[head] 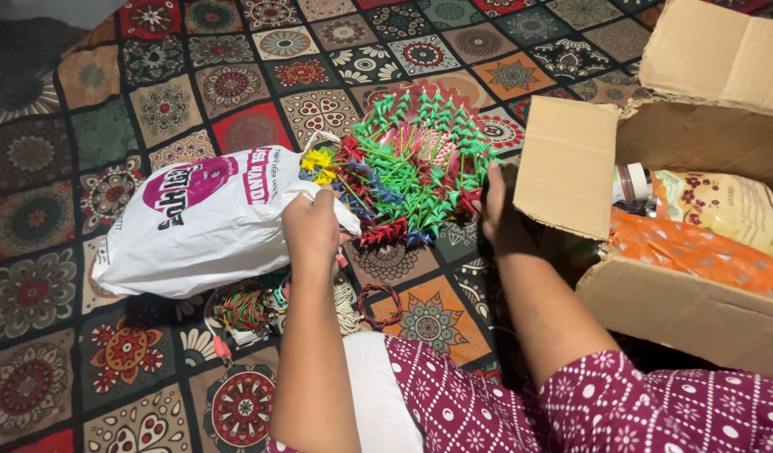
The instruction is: The person wraps decorative items in orange paper and places them into an open cardboard box, then unwraps a plastic-covered decorative piece and sets it aside. They then gather artificial flower garlands and place them into a white plastic bag on the floor.
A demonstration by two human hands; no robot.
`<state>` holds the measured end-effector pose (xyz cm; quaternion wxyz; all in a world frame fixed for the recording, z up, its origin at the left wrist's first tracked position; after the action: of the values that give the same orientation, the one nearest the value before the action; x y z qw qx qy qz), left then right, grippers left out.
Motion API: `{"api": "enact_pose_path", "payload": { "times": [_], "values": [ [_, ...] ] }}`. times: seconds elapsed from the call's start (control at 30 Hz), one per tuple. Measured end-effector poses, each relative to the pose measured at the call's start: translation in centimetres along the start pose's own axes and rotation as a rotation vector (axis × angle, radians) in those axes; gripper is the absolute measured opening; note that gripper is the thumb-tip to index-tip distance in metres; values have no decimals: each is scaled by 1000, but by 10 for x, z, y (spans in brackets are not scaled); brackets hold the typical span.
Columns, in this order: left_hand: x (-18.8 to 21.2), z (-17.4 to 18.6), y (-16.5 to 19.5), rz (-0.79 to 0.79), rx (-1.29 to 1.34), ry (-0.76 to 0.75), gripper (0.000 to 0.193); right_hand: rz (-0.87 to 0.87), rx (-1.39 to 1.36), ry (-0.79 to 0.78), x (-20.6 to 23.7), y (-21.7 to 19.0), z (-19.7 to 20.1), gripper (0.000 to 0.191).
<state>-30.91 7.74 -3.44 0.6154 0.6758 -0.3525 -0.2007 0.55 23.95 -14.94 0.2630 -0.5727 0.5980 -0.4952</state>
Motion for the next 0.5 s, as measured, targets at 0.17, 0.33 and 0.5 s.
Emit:
{"api": "enact_pose_path", "payload": {
  "times": [0.17, 0.33, 0.5],
  "values": [
    [1, 0, 1, 6, -57, 22, 22, 41, 39, -90, 10, -14, -18, 55],
    [-2, 1, -2, -10, -89, 25, 23, -50, -130, -151, 23, -9, -28, 49],
    [-6, 8, 10, -262, -420, 120, 43, -242, -432, -108, 42, 3, -35, 30]
  ]
}}
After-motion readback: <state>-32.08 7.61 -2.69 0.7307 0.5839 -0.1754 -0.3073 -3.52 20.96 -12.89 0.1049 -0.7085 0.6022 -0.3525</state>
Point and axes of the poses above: each hand's wrist, its own x-axis away from the middle knuckle, its own z-axis out of the back of the hand, y = z × x, the point moved 8 cm from there along -x, towards the middle knuckle, and after that the axes turned 9 degrees about y, right-handed, at the moved point
